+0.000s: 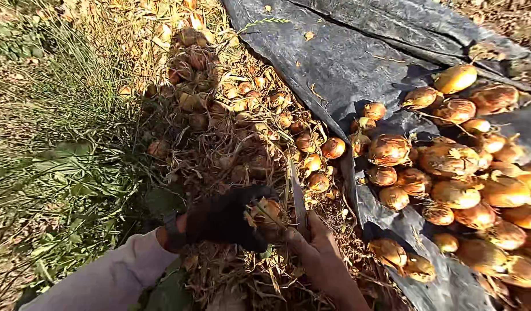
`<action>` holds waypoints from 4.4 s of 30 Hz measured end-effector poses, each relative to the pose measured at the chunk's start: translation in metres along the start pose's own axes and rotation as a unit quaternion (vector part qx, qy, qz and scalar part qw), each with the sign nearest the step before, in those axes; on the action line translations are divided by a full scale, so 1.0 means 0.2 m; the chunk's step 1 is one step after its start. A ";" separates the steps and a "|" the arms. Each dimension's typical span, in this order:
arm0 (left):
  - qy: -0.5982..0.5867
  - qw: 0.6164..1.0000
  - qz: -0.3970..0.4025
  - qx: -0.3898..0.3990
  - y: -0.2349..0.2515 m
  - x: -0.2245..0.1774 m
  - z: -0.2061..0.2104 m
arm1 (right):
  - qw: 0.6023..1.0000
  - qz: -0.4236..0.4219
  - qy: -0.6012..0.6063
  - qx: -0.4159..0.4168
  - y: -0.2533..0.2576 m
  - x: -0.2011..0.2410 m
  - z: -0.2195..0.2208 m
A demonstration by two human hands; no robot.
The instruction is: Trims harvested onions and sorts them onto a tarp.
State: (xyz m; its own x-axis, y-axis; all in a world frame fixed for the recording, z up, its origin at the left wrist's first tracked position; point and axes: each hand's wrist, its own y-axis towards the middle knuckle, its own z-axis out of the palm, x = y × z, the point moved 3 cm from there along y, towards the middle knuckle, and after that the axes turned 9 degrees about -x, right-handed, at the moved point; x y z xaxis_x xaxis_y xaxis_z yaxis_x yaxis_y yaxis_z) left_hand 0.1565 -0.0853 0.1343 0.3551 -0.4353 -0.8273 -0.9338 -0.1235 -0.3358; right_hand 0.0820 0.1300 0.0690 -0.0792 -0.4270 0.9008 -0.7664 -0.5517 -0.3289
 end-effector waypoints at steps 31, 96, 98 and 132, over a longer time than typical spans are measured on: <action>0.304 0.943 0.091 0.102 0.04 0.01 0.25 | 0.997 -0.065 0.032 -0.035 -0.04 -0.20 0.07; 0.289 0.935 -0.191 -0.081 0.50 0.56 -0.03 | 0.996 -0.012 0.009 -0.083 0.12 -0.20 -0.32; 0.261 0.937 -0.222 -0.062 0.43 0.53 -0.04 | 0.999 -0.002 -0.019 -0.032 0.13 -0.26 -0.22; 0.311 0.938 0.094 0.116 -0.23 -0.02 0.28 | 0.986 0.024 0.153 0.068 -0.15 -0.12 0.15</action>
State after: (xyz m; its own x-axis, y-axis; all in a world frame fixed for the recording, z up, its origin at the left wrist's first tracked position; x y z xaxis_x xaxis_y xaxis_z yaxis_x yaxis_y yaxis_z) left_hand 0.2012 -0.0285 0.1286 0.0227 -0.8755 -0.4827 -0.9168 0.1743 -0.3592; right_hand 0.1267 0.1347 0.0493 -0.3181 -0.2310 0.9195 -0.6657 -0.6362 -0.3901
